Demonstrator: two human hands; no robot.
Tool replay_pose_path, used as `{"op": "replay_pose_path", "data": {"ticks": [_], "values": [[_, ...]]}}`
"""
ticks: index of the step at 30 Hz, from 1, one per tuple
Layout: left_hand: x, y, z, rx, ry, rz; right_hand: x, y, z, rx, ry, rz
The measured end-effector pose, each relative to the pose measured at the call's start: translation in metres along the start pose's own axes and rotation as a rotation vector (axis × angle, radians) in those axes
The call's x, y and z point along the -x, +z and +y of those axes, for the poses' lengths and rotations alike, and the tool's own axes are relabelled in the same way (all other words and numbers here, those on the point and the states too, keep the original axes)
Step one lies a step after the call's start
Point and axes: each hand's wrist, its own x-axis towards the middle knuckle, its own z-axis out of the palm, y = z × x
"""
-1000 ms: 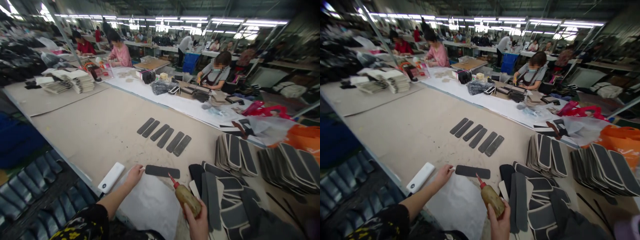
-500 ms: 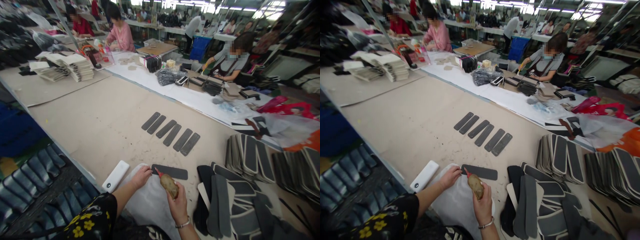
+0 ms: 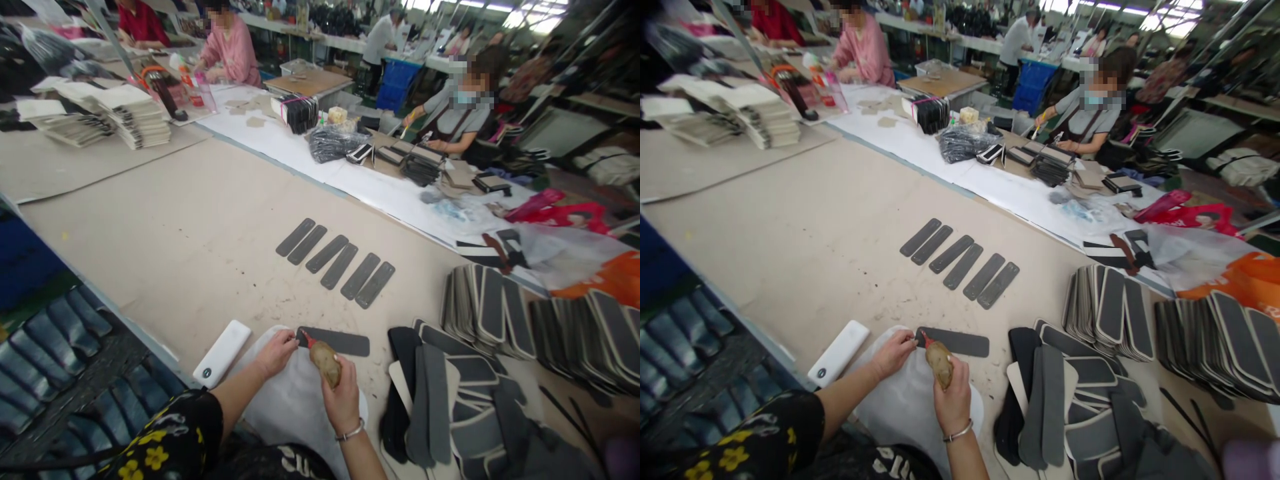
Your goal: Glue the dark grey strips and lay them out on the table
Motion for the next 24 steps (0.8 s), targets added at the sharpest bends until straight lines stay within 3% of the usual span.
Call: {"op": "replay_pose_path", "data": {"ticks": [5, 24], "values": [[-0.001, 0.002, -0.002, 0.032, -0.005, 0.006, 0.0, -0.012, 0.009, 0.048, 0.064, 0.064], [-0.007, 0.0, -0.002, 0.09, -0.041, 0.022, 0.026, -0.092, 0.07, 0.195, 0.4, 0.311]]}}
